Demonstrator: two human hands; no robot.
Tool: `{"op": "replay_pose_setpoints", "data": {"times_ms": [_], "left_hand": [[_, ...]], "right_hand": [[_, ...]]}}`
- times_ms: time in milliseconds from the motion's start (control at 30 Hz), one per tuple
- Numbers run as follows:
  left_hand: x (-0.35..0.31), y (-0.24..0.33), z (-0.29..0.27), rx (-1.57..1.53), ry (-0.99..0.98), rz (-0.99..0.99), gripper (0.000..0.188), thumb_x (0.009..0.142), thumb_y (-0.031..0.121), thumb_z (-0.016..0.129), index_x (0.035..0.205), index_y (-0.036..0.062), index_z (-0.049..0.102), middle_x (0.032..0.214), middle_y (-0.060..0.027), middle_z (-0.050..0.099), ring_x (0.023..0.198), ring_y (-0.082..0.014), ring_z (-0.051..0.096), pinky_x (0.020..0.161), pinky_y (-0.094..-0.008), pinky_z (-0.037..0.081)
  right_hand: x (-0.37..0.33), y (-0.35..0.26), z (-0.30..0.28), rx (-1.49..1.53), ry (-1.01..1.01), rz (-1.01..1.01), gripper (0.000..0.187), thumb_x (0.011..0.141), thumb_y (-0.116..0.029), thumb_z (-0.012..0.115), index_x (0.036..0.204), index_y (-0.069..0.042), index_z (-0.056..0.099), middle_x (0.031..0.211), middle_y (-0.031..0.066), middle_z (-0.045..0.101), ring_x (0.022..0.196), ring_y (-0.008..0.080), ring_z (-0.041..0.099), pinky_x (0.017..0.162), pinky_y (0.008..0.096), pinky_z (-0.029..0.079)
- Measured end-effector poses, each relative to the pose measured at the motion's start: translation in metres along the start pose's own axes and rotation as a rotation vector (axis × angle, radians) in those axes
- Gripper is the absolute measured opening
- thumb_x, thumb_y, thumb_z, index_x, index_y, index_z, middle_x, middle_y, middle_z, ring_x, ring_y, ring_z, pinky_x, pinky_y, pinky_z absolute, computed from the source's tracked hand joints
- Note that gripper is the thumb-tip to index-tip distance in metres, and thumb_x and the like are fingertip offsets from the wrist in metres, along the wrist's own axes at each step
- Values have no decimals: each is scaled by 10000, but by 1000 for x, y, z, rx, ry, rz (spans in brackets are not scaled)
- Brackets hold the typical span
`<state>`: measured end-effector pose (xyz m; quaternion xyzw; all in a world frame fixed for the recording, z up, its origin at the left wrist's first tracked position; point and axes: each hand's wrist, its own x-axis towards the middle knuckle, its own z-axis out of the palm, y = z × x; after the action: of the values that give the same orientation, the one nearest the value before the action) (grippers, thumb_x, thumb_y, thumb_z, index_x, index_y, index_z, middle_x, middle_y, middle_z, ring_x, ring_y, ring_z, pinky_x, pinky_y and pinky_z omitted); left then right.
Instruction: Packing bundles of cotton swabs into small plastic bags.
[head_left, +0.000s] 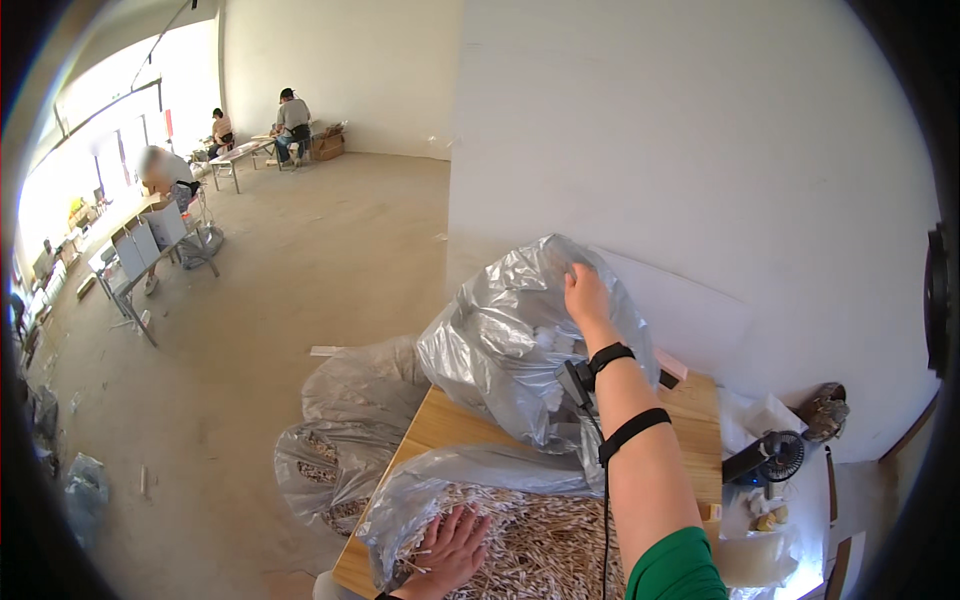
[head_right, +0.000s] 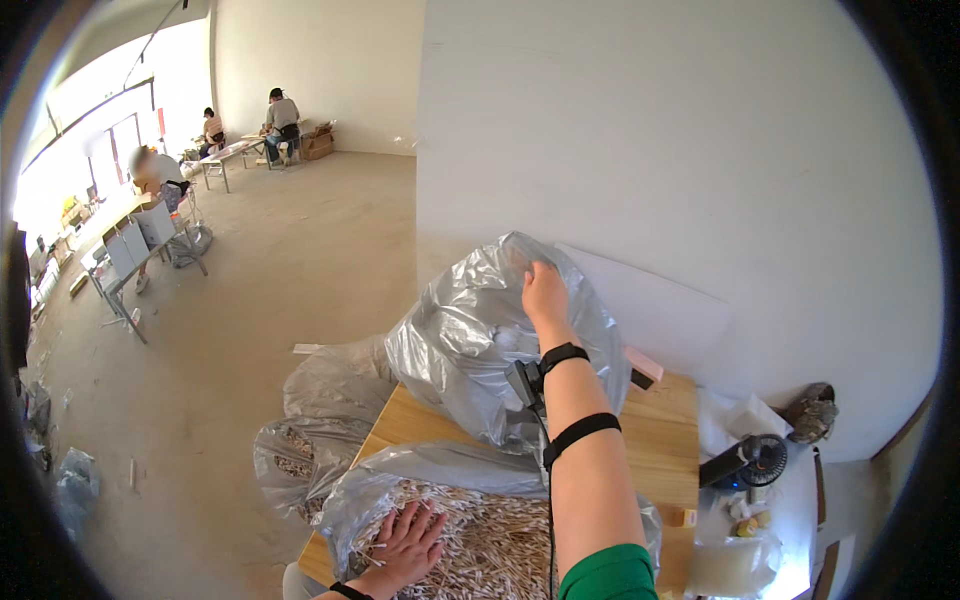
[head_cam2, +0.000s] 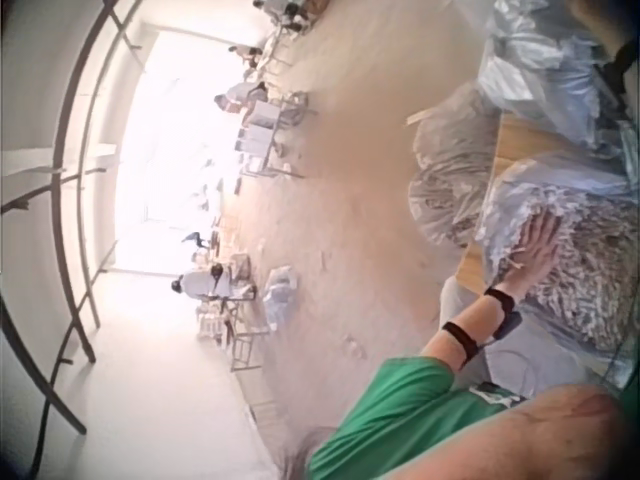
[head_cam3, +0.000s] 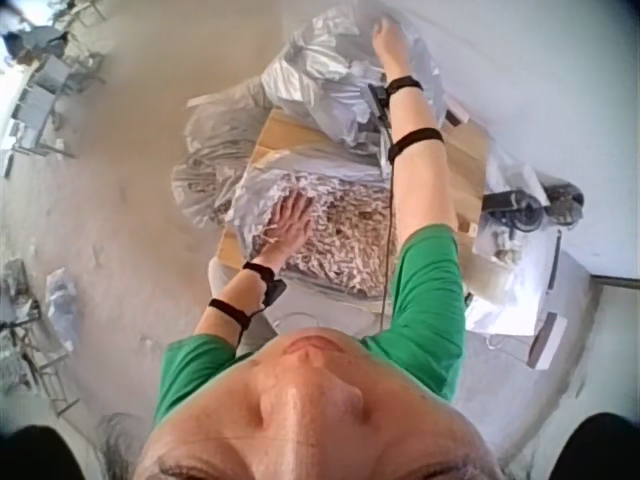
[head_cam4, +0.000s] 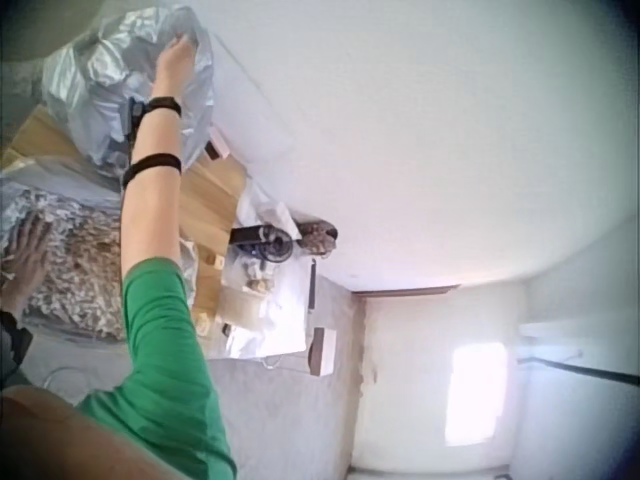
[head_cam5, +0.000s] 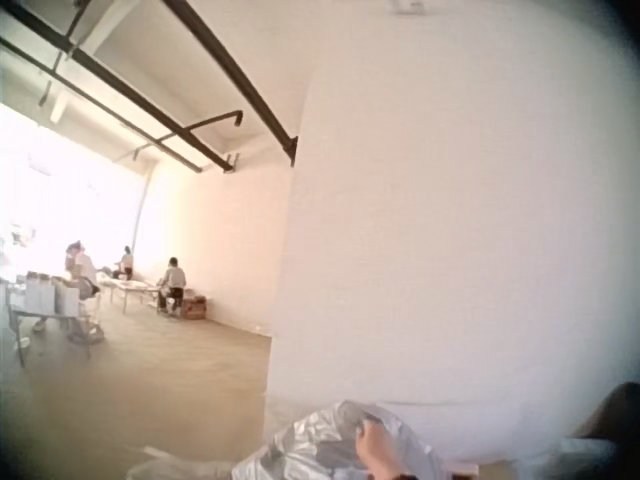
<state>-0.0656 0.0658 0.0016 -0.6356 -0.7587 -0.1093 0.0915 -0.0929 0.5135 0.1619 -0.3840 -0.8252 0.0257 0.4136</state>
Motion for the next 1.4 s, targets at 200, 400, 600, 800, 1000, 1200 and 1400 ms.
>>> {"op": "replay_pose_setpoints", "data": {"times_ms": [200,400,600,800,1000,1200,1400], "left_hand": [[2,0,-2,-51,-55,-10,473,922,294,350,1361,124,390,1445,-115,299,1364,-281,201,1102,-422,96],[-3,3,9,-42,-109,-38,493,928,287,336,1394,129,330,1486,-114,205,1384,-269,142,1110,-405,67],[-4,8,6,-88,-175,-38,485,943,265,289,1406,118,297,1493,-112,180,1388,-261,124,1119,-392,47],[5,9,-10,28,-30,-9,508,840,364,497,1320,200,462,1424,-46,345,1338,-264,256,1090,-454,105],[-5,3,3,-41,62,11,479,842,349,501,1286,169,488,1403,-63,369,1326,-274,261,1089,-452,105],[-5,-1,12,-128,137,40,501,822,292,516,1295,137,466,1412,-93,339,1339,-303,222,1086,-481,113],[-2,9,9,-88,140,55,512,820,280,515,1298,109,454,1411,-112,326,1346,-312,189,1088,-510,120]], "right_hand": [[21,4,23,84,76,-6,224,842,-170,554,1009,-30,604,976,175,628,931,357,586,786,419,478],[28,-4,27,135,86,42,190,842,-182,551,930,-39,638,938,163,643,885,356,602,765,411,481],[16,3,25,63,58,25,137,816,-152,545,860,-63,640,861,132,647,813,343,606,686,430,482],[-18,-6,-20,6,186,-107,71,792,-88,554,814,-91,621,823,94,623,787,311,599,650,415,481],[-20,-45,-143,1,377,-339,35,803,-84,560,789,-59,580,783,91,596,761,303,580,627,413,465],[-60,-73,-294,-70,170,-303,86,824,-118,547,815,-37,576,815,117,591,788,325,571,642,415,462],[-177,-86,-356,27,-294,-162,127,803,-127,560,784,-3,580,722,156,592,674,318,578,602,369,448]]}}
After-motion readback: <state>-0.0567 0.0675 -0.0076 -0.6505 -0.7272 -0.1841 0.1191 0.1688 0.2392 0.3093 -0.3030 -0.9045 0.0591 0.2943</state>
